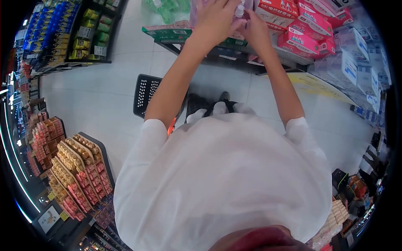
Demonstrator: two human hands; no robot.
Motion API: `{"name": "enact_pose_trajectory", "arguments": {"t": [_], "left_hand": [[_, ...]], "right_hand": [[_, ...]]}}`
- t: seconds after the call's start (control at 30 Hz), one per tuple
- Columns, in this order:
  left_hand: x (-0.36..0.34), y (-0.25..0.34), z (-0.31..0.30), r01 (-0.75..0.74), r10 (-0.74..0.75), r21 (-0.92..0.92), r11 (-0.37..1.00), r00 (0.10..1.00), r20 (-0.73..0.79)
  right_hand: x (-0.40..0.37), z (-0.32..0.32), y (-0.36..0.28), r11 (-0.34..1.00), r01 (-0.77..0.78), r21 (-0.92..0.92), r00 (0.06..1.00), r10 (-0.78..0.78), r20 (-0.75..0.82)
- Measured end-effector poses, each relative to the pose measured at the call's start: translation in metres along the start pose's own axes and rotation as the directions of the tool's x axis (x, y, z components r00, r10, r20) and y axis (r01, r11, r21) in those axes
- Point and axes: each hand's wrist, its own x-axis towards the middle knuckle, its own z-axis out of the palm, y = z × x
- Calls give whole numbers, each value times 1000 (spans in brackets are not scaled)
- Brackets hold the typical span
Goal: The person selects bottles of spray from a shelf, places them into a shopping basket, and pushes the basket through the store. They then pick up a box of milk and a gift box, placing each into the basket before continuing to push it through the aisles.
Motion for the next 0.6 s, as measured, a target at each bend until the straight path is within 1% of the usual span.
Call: {"name": "enact_pose_trajectory", "arguments": {"t": [0.03, 0.07, 0.13, 0.17, 0.2, 0.23, 0.27, 0.3, 0.33, 0.37, 0.4, 0.43, 0.47, 0.5, 0.57, 0.6], "left_hand": [[-6, 0, -11, 9, -10, -13, 1000, 998, -57], [-20, -1, -24, 108, -112, -61, 992, 991, -76], [-70, 0, -51, 319, -331, -148, 936, 942, -64], [-98, -2, -63, 423, -438, -181, 888, 898, -48], [-132, -7, -74, 561, -560, -174, 810, 826, 59], [-173, -13, -82, 674, -669, -107, 731, 738, 84], [-211, -21, -90, 804, -786, -126, 581, 595, 171], [-247, -26, -98, 899, -866, -148, 413, 438, 243], [-279, -33, -110, 945, -889, -66, 321, 324, 324], [-313, -36, -121, 979, -907, 25, 202, 177, 383], [-345, -40, -128, 985, -910, 93, 147, 97, 404], [-380, -49, -134, 983, -904, 165, 84, 6, 427], [-417, -55, -137, 994, -898, 104, 12, -35, 438], [-440, -63, -139, 984, -892, 180, -16, -96, 442], [-505, -79, -127, 979, -885, 134, -155, -198, 422], [-553, -88, -108, 968, -871, 104, -229, -251, 423]], "right_hand": [[-2, -7, -6, 997, 21, 67, 995, -15, -94], [-4, -12, -12, 990, 51, 133, 982, -25, -187], [-18, -15, -26, 980, -31, 198, 946, 92, -310], [-25, -14, -34, 971, -60, 230, 919, 143, -366], [-36, -11, -49, 952, -50, 302, 923, 159, -350], [-50, -5, -66, 927, -43, 373, 929, 174, -327], [-64, 6, -80, 903, -6, 430, 964, 120, -239], [-80, 22, -94, 864, 22, 503, 990, 52, -132], [-95, 42, -114, 822, 34, 568, 999, -31, -15], [-108, 64, -131, 763, 30, 646, 984, -135, 114], [-121, 89, -145, 745, -19, 666, 951, -192, 242], [-139, 115, -161, 729, -75, 680, 897, -249, 366], [-158, 139, -179, 718, -135, 683, 824, -301, 480], [-171, 160, -194, 730, -253, 635, 742, -274, 611], [-197, 204, -212, 766, -310, 563, 572, -323, 754], [-211, 224, -215, 788, -347, 508, 467, -324, 823]]}}
